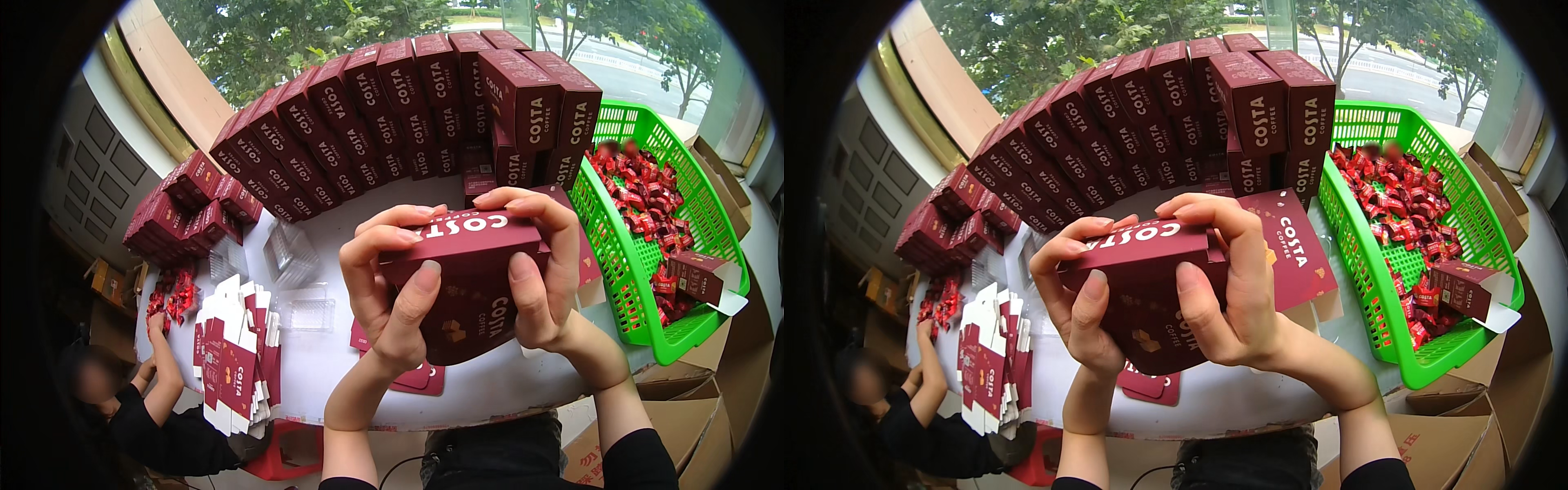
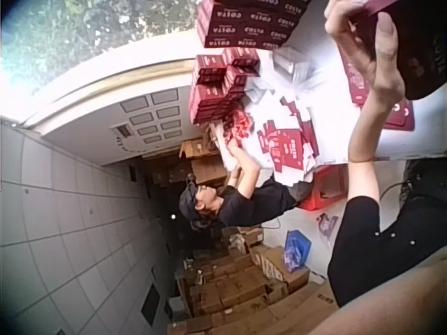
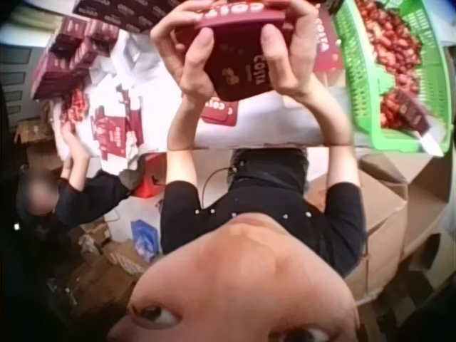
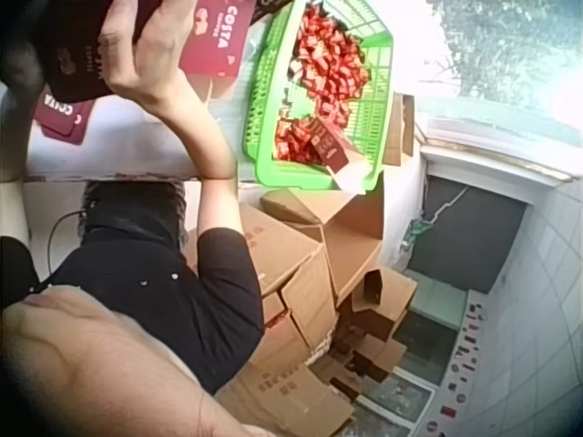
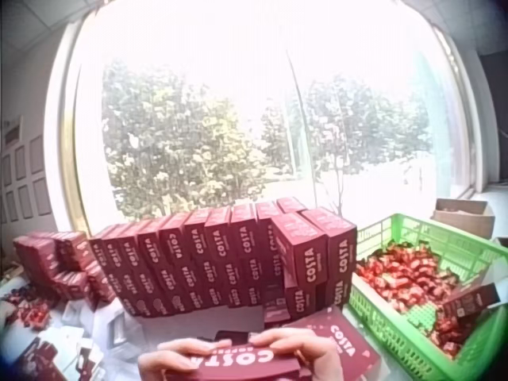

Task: The person assembles flat-packed cardboard boxes by folding and tucking flaps. They then place small red-wrapped items into the assembled boxes and close them. The person repeats this process with multiple boxes and items.

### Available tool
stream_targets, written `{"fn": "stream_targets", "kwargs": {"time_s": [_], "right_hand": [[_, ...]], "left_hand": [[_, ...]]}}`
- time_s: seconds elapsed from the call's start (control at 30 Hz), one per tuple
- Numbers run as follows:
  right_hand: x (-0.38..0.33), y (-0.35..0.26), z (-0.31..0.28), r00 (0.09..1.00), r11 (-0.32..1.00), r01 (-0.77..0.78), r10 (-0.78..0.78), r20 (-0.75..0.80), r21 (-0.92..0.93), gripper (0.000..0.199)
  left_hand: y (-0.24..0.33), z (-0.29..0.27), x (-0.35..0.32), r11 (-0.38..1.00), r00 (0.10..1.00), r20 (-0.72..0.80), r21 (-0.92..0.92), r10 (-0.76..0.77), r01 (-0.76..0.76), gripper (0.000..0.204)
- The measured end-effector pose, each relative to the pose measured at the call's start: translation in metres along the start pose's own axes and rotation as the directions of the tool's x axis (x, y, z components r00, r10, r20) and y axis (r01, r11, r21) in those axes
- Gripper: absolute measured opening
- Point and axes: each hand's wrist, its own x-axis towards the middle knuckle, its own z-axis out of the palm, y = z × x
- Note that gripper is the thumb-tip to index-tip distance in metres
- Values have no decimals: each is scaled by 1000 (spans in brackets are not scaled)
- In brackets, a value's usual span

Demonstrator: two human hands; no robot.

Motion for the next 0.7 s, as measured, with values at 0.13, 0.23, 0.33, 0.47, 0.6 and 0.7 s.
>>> {"fn": "stream_targets", "kwargs": {"time_s": [0.13, 0.23, 0.33, 0.47, 0.6, 0.7], "right_hand": [[4, -6, 4, 996, 1000, -1, 0, -91, -16, 39], [4, -5, 4, 995, 998, 23, -29, -99, -60, 33], [4, -3, 5, 994, 998, 42, -47, -101, -54, 27], [2, -1, 6, 990, 997, 77, -79, -120, -19, 24], [3, -2, 7, 989, 993, 113, -116, -94, -38, 24], [-4, 2, 11, 986, 995, 94, -92, -138, 13, 14]], "left_hand": [[-5, -5, -1, 993, 994, 30, 55, 106, -108, 23], [5, -3, 0, 996, 999, -9, 81, 46, -45, 21], [9, -1, 0, 995, 998, -24, 75, -60, 61, 21], [6, -1, -1, 996, 997, 5, 52, -71, 71, 20], [6, -5, -1, 999, 998, 46, 34, -32, 30, 21], [1, -8, -1, 997, 995, 94, 66, 19, -26, 21]]}}
